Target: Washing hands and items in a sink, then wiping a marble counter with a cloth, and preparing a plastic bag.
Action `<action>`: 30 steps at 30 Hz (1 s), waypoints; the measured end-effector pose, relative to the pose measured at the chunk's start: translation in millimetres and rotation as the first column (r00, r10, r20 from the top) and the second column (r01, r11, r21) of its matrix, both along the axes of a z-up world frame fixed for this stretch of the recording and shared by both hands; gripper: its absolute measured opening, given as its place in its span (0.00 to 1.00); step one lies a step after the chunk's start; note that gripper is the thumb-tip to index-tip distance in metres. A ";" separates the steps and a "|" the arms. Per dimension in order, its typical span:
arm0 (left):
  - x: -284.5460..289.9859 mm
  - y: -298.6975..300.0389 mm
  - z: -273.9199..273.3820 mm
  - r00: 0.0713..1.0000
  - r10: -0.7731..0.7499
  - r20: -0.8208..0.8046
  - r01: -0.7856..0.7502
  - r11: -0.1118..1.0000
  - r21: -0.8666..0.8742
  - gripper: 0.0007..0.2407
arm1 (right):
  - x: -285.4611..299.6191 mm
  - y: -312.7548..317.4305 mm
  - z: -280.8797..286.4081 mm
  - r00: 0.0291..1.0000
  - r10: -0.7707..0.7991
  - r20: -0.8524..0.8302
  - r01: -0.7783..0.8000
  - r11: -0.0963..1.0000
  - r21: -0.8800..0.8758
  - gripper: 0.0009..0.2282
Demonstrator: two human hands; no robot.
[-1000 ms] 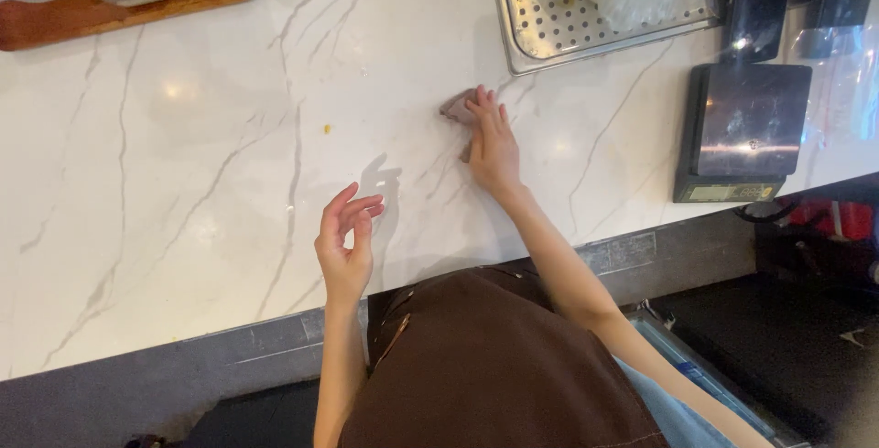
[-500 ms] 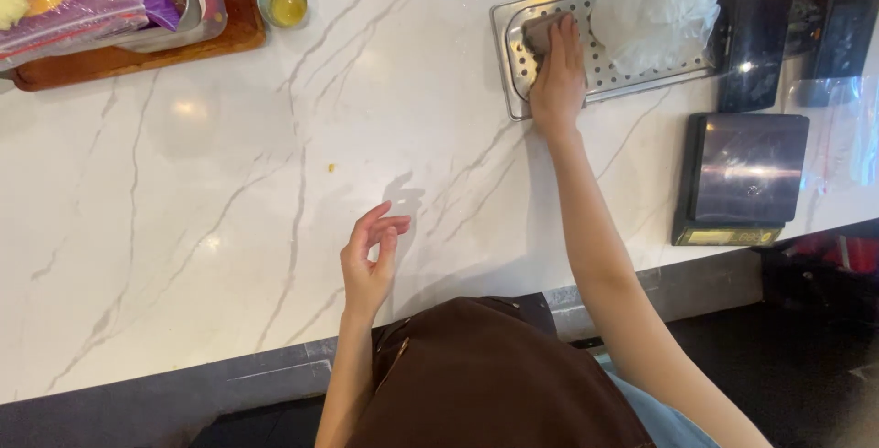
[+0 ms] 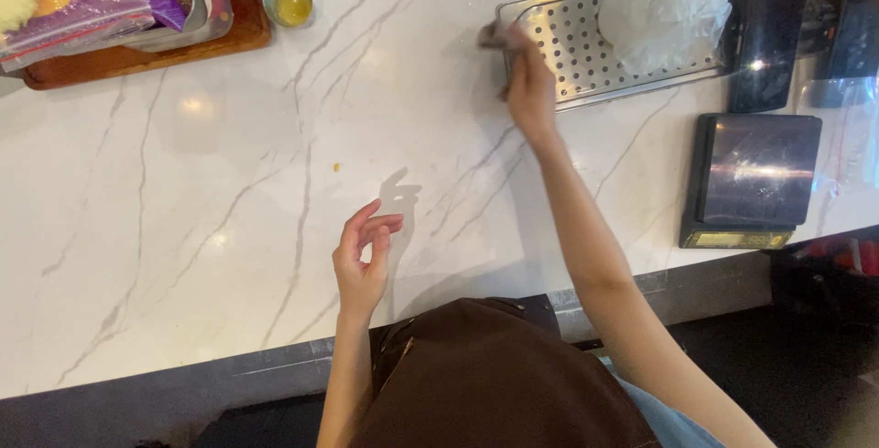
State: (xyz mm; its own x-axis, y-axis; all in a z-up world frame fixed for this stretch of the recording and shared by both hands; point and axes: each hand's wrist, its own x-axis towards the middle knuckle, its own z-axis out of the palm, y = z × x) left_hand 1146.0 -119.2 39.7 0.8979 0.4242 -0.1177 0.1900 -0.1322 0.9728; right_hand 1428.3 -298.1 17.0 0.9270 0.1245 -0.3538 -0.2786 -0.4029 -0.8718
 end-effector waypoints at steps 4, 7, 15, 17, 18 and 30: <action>-6.5 6.6 4.8 0.998 0.047 -0.033 -0.049 0.998 -0.042 0.14 | 66.0 -54.9 -98.2 0.789 0.068 0.611 0.042 0.986 -0.164 0.17; -8.9 5.8 1.8 0.997 0.057 -0.061 -0.060 0.997 -0.048 0.14 | 73.2 -47.4 -131.6 0.709 0.219 0.670 0.083 0.918 -0.388 0.18; 3.0 -6.7 6.9 1.000 0.009 -0.021 -0.010 1.000 -0.024 0.15 | 20.6 21.1 -105.1 0.759 0.347 0.551 -0.218 0.933 -0.287 0.20; 0.0 -4.3 5.8 1.000 0.016 -0.009 -0.016 1.000 -0.014 0.14 | 51.1 22.8 -84.8 0.813 0.285 0.507 -0.207 0.956 -0.205 0.17; -1.9 -2.1 5.6 1.000 0.020 0.000 -0.020 1.000 -0.009 0.14 | 66.0 25.4 -74.9 0.864 0.228 0.449 -0.190 0.973 -0.129 0.14; 5.2 7.5 -12.1 0.996 0.054 -0.074 -0.056 0.998 -0.023 0.14 | 146.5 46.3 -118.7 0.573 0.704 0.419 -0.257 0.640 -0.724 0.34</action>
State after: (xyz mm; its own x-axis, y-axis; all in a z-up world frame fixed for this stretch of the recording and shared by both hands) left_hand 1151.1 -111.7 27.6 0.8620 0.4687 -0.1932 0.2668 -0.0954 0.9590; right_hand 1574.7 -251.8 -101.6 0.7746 0.6238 0.1044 0.6223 -0.7221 -0.3022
